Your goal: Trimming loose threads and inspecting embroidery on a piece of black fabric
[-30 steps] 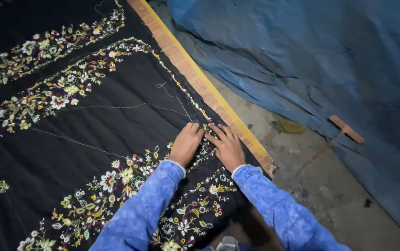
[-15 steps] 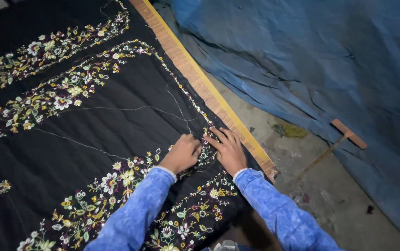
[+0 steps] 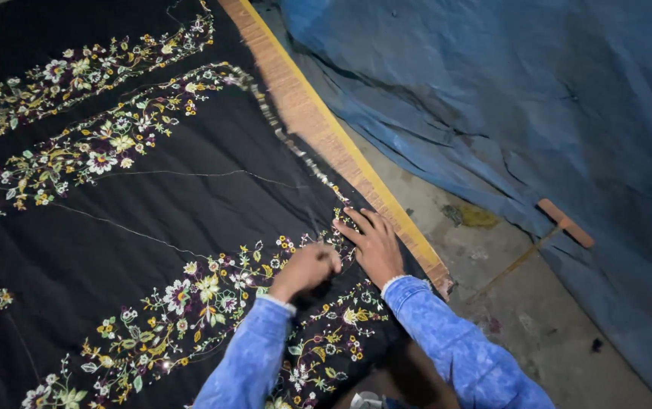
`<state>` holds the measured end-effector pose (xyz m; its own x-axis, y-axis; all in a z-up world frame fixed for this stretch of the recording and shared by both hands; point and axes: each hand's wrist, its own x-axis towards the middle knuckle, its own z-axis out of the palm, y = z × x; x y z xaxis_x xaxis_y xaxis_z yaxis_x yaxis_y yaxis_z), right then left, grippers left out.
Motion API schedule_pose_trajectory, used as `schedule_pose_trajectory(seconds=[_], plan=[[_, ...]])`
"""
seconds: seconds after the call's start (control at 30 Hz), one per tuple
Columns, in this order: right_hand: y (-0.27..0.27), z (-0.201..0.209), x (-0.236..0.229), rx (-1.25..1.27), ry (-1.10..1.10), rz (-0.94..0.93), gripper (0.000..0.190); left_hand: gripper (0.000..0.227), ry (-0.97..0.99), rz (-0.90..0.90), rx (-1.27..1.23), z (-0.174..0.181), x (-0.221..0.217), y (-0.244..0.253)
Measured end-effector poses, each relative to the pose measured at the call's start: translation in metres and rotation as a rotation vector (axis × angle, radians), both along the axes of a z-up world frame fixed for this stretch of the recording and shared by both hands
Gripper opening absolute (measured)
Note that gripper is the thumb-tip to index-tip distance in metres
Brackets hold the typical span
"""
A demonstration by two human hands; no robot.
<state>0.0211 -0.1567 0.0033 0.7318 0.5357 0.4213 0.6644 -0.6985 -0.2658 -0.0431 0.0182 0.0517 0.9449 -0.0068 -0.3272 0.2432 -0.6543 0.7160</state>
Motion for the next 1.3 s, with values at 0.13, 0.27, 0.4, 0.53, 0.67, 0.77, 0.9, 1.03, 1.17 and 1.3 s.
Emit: schedule_pose_trajectory(seconds=[0.13, 0.27, 0.4, 0.53, 0.67, 0.77, 0.9, 1.03, 1.17, 1.3], plan=[[-0.001, -0.005, 0.001, -0.007, 0.018, 0.003, 0.062, 0.028, 0.137, -0.101, 0.168, 0.047, -0.004, 0.01], [-0.001, -0.007, 0.002, -0.011, 0.004, 0.01, 0.062, 0.025, -0.162, 0.044, 0.235, 0.01, 0.046, 0.026], [-0.003, -0.006, 0.002, -0.011, -0.008, 0.024, 0.064, 0.003, -0.631, 0.117, 0.476, 0.037, 0.082, 0.013], [-0.003, -0.008, 0.003, -0.014, 0.003, 0.025, 0.067, 0.052, -0.633, -0.023, 0.773, -0.009, 0.125, 0.029], [-0.003, -0.002, 0.001, 0.012, 0.012, 0.02, 0.066, 0.015, -0.836, -0.178, 0.834, -0.035, 0.133, 0.038], [-0.005, 0.001, 0.002, 0.032, 0.07, 0.019, 0.066, 0.01, -0.778, -0.238, 0.781, -0.029, 0.116, 0.033], [-0.001, -0.007, 0.024, 0.069, 0.129, 0.007, 0.059, 0.019, -0.674, -0.188, 0.538, -0.024, 0.099, 0.038], [0.021, 0.026, 0.04, 0.109, 0.112, 0.007, 0.061, 0.023, -0.711, -0.14, 0.499, -0.03, 0.101, 0.034], [0.035, 0.019, 0.061, -0.083, 0.086, 0.004, 0.058, 0.029, -0.775, -0.089, 0.406, -0.03, 0.109, 0.031], [0.037, 0.031, 0.053, -0.1, 0.057, 0.006, 0.052, 0.025, -0.845, -0.026, 0.352, -0.036, 0.096, 0.025]])
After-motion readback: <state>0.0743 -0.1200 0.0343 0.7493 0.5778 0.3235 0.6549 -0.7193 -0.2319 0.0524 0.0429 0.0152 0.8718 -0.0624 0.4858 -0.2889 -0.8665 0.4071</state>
